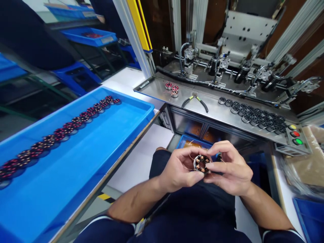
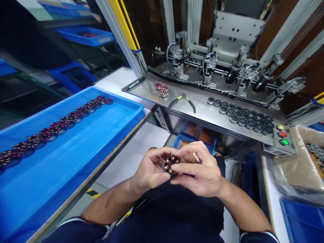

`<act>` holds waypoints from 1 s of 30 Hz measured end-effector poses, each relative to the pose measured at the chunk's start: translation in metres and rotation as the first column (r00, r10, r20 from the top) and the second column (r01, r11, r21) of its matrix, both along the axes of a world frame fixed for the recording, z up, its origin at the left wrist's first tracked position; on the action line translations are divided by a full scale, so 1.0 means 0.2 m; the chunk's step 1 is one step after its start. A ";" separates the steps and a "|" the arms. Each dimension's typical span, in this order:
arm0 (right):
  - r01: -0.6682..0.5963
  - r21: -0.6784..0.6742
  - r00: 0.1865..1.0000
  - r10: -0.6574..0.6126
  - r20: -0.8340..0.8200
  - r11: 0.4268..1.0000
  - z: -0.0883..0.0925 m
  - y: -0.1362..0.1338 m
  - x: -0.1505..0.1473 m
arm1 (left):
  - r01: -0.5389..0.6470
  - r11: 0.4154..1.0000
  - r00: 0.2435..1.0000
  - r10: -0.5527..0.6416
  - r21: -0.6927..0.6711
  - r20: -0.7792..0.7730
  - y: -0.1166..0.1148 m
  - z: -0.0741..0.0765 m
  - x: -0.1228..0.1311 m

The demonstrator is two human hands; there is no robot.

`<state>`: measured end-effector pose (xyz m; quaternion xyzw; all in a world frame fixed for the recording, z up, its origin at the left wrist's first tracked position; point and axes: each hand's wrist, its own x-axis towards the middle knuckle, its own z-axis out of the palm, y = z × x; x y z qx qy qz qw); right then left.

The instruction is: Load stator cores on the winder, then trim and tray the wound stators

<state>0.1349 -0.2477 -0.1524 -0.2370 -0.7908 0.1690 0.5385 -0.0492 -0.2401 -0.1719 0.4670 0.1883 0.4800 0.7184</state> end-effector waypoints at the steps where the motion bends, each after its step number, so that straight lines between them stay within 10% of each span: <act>1: 0.006 0.015 1.000 -0.006 0.009 1.000 0.01 0.00 0.00 | 0.022 1.000 1.000 -0.022 -0.005 0.011 0.00 0.00 0.00; 10: 0.315 0.305 0.942 -0.335 0.015 0.899 -0.02 -0.09 -0.03 | -0.113 0.987 0.993 0.108 0.117 0.046 0.00 0.02 0.04; 17: 0.455 0.054 0.882 -0.442 -0.166 0.889 -0.07 -0.16 -0.13 | -0.278 0.894 0.960 0.269 0.351 0.075 -0.01 -0.01 0.06; 24: 0.338 -0.277 0.844 -0.420 -0.335 0.900 -0.09 -0.16 -0.22 | -0.330 0.885 0.943 0.322 0.328 0.080 -0.03 -0.03 0.07; 30: 0.359 -0.157 0.888 -0.389 -0.246 0.920 -0.09 -0.12 -0.18 | -0.237 0.956 0.971 0.239 0.175 0.010 -0.03 -0.03 0.04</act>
